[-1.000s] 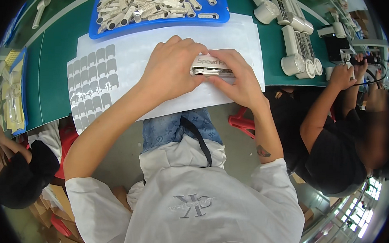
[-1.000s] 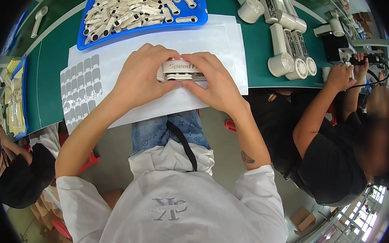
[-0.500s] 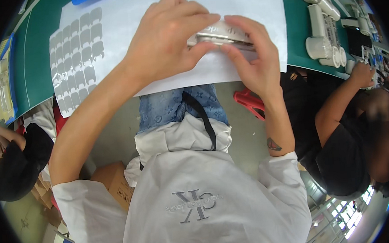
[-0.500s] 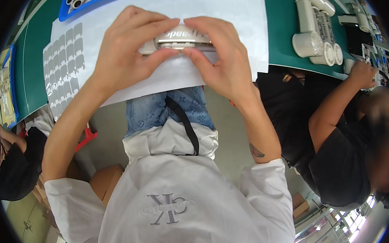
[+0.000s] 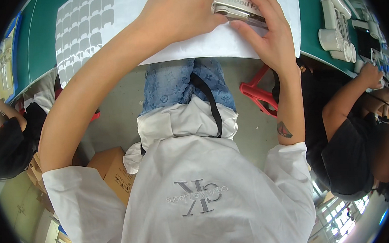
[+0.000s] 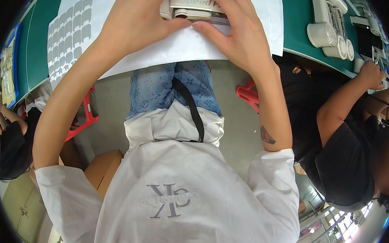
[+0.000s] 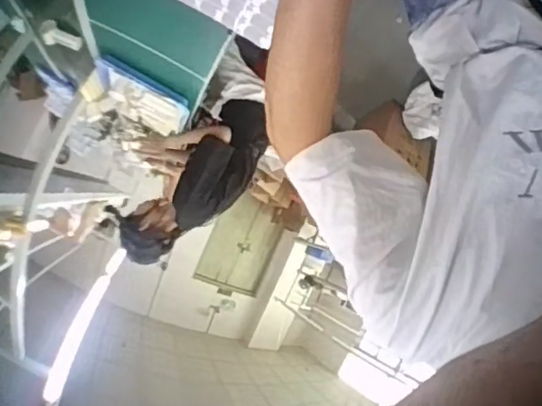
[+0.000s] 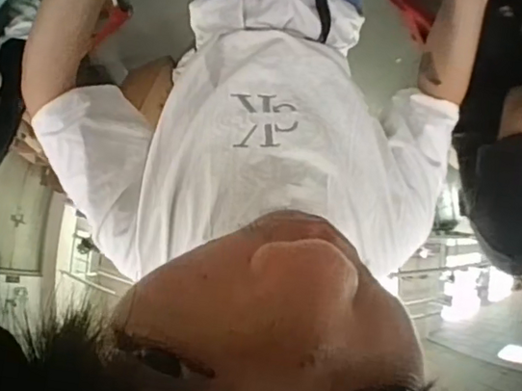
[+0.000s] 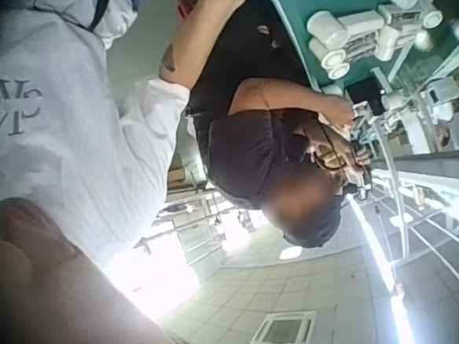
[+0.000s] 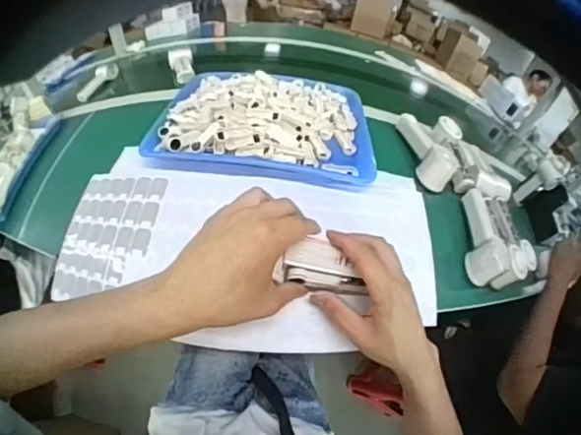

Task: The person assembles small white electronic devices at a workstation. They pick up a cylindrical body and a circular cap, fit them together, and then insert a small white rectangular component into the assembly. The person repeats this process for multiple units, placing the finished items on the table.

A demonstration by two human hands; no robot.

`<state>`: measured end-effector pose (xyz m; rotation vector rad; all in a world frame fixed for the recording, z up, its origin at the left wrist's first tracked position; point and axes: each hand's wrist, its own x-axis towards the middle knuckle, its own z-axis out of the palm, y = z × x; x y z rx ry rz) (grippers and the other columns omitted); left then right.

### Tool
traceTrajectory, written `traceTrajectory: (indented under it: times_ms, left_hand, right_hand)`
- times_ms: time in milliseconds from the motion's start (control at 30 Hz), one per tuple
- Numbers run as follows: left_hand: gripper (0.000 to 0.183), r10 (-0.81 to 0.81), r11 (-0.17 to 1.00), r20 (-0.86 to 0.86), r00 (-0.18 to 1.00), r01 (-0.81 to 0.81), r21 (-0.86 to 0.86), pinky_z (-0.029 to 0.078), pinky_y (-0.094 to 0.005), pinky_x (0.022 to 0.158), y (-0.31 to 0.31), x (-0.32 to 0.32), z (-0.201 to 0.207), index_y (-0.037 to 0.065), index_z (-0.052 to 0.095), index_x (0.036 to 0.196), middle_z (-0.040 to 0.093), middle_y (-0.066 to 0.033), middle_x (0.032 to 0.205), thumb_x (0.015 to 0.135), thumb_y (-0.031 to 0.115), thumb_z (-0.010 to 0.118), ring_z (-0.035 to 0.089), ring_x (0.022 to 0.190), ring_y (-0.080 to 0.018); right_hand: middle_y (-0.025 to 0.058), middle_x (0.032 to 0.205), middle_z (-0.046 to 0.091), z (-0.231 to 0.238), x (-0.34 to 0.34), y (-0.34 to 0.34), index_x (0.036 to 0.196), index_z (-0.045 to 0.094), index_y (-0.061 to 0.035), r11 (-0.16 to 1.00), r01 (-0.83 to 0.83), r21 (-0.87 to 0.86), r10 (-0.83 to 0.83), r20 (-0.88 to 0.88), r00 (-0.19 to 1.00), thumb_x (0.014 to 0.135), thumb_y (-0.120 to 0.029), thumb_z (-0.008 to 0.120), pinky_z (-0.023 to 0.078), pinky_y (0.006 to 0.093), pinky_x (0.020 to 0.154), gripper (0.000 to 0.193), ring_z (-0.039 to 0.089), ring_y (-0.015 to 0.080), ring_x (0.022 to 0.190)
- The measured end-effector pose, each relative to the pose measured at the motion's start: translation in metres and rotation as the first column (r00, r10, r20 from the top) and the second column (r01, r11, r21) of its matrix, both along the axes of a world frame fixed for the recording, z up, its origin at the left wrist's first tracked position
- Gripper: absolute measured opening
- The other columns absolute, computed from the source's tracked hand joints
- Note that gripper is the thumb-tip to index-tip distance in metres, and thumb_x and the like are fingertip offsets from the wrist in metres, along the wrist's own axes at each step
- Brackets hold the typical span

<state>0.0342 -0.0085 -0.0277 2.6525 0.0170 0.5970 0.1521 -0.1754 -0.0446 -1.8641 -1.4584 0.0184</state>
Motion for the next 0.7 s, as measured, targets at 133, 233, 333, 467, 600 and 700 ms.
traceTrajectory:
  times_ms: [133, 233, 333, 467, 600, 700]
  left_hand:
    - [0.036, 0.025, 0.999, -0.054, 0.998, -0.026, -0.028, 0.046, -0.0401, 0.078, -0.003, -0.001, 0.002, 0.002, 0.069, 0.100, 0.064, -0.0128, 0.091, 0.069, 0.018, 0.078, 0.055, 0.086, -0.0325]
    - [0.032, 0.047, 0.995, -0.057, 0.997, -0.051, -0.081, 0.046, -0.0396, 0.077, -0.007, -0.002, 0.007, 0.003, 0.070, 0.096, 0.064, -0.0132, 0.089, 0.068, 0.017, 0.077, 0.055, 0.087, -0.0323]
    - [0.030, 0.083, 0.993, 0.043, 0.996, -0.079, -0.085, 0.045, -0.0398, 0.075, -0.006, 0.000, -0.008, 0.003, 0.071, 0.093, 0.065, -0.0137, 0.087, 0.068, 0.017, 0.077, 0.056, 0.084, -0.0325]
    - [0.026, 0.025, 0.999, 0.067, 0.997, -0.023, -0.028, 0.047, -0.0420, 0.078, 0.000, 0.007, -0.005, 0.002, 0.072, 0.087, 0.066, -0.0141, 0.085, 0.066, 0.017, 0.079, 0.058, 0.081, -0.0348]
    - [0.038, 0.010, 0.995, 0.001, 1.000, -0.010, -0.102, 0.048, -0.0398, 0.082, 0.009, 0.011, 0.009, 0.003, 0.068, 0.103, 0.066, -0.0143, 0.092, 0.069, 0.018, 0.079, 0.061, 0.089, -0.0336]
    - [0.048, -0.145, 0.929, 0.199, 0.969, 0.203, -0.309, 0.049, -0.0351, 0.084, 0.022, 0.001, 0.030, 0.002, 0.062, 0.115, 0.065, -0.0121, 0.098, 0.073, 0.019, 0.079, 0.063, 0.094, -0.0266]
  right_hand:
    - [0.0192, 0.118, 0.058, -0.003, 0.004, -0.003, 0.128, 0.055, 0.0000, 0.998, -0.008, -0.059, 0.008, -0.001, 1.000, 0.079, -0.005, 0.072, 0.048, 0.0378, 0.090, 0.053, 0.057, 0.0341, 0.106]
    - [0.0194, 0.117, 0.059, -0.011, 0.002, -0.003, 0.126, 0.057, 0.0003, 0.999, -0.020, 0.032, 0.019, 0.034, 0.999, 0.079, -0.006, 0.072, 0.048, 0.0383, 0.089, 0.050, 0.058, 0.0350, 0.104]
    - [0.0197, 0.116, 0.059, -0.013, 0.000, 0.001, 0.125, 0.057, 0.0006, 0.999, 0.003, 0.038, -0.007, 0.087, 0.996, 0.080, -0.007, 0.072, 0.048, 0.0388, 0.090, 0.049, 0.058, 0.0360, 0.105]
    - [0.0206, 0.115, 0.061, -0.009, 0.006, 0.005, 0.124, 0.058, 0.0010, 0.999, 0.002, 0.048, -0.010, 0.156, 0.988, 0.080, -0.009, 0.073, 0.049, 0.0401, 0.090, 0.047, 0.059, 0.0367, 0.106]
    - [0.0210, 0.110, 0.063, 0.019, 0.008, 0.005, 0.120, 0.060, 0.0017, 0.999, -0.010, -0.044, 0.006, -0.078, 0.997, 0.081, -0.012, 0.073, 0.050, 0.0390, 0.087, 0.044, 0.062, 0.0345, 0.101]
    - [0.0081, 0.117, 0.066, 0.017, 0.015, -0.008, 0.127, 0.060, -0.0017, 1.000, -0.019, -0.011, 0.014, -0.292, 0.956, 0.089, -0.012, 0.070, 0.045, 0.0283, 0.095, 0.041, 0.061, 0.0159, 0.103]
